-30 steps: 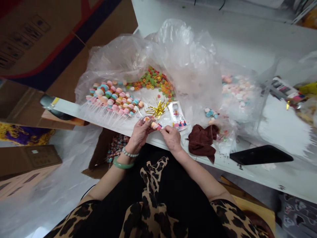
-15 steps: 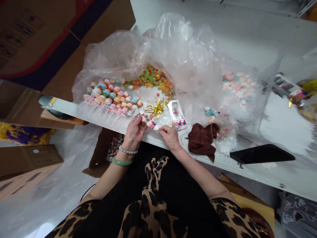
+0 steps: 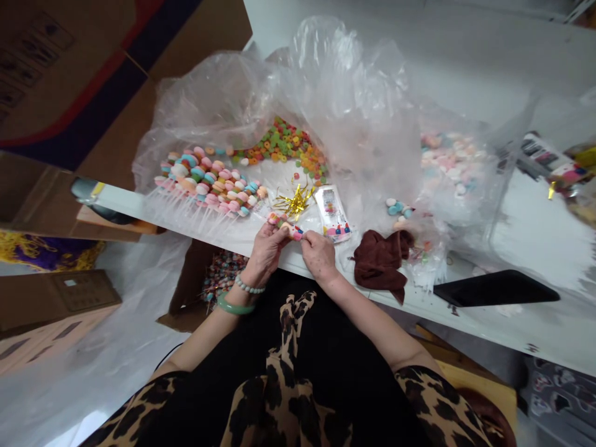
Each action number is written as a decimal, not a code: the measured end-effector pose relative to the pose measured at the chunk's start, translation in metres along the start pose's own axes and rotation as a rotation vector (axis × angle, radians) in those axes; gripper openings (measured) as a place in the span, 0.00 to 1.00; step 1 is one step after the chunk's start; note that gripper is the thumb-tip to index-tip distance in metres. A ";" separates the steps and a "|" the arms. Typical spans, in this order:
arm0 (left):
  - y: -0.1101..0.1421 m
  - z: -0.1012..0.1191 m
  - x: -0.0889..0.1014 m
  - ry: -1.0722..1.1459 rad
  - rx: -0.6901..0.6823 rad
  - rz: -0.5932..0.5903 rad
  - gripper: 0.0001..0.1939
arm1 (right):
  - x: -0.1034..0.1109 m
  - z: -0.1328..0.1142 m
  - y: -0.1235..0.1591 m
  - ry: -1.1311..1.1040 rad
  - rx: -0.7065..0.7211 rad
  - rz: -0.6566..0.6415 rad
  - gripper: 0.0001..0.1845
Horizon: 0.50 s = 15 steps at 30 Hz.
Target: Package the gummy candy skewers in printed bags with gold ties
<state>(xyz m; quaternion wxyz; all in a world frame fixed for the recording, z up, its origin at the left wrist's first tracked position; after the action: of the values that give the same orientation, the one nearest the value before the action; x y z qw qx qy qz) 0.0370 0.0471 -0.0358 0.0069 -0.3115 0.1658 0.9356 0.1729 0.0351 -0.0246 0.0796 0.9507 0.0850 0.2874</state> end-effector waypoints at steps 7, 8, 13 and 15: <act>-0.003 -0.004 0.006 0.095 0.117 0.012 0.20 | -0.007 0.007 0.001 -0.343 0.045 -0.172 0.09; -0.004 -0.002 0.008 0.100 0.112 0.027 0.20 | -0.005 0.009 0.002 -0.321 0.045 -0.180 0.07; -0.002 0.001 0.001 0.052 0.083 0.014 0.22 | -0.004 0.006 0.004 -0.258 0.014 -0.127 0.07; 0.000 0.000 -0.006 0.016 0.071 -0.003 0.23 | -0.007 -0.001 0.002 -0.307 0.044 -0.131 0.08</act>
<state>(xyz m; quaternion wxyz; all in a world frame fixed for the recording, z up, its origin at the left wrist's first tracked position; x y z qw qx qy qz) 0.0413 0.0476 -0.0322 0.0180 -0.3188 0.1984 0.9266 0.1664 0.0313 -0.0271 0.0893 0.9773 0.1401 0.1311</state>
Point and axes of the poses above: each hand's wrist, its own y-axis away from the middle knuckle, its own x-axis out of the back of the hand, z = x × y, the point moved 6 cm from there along -y, towards the middle knuckle, and after that the axes turned 12 degrees about -z, right-handed, at the moved point
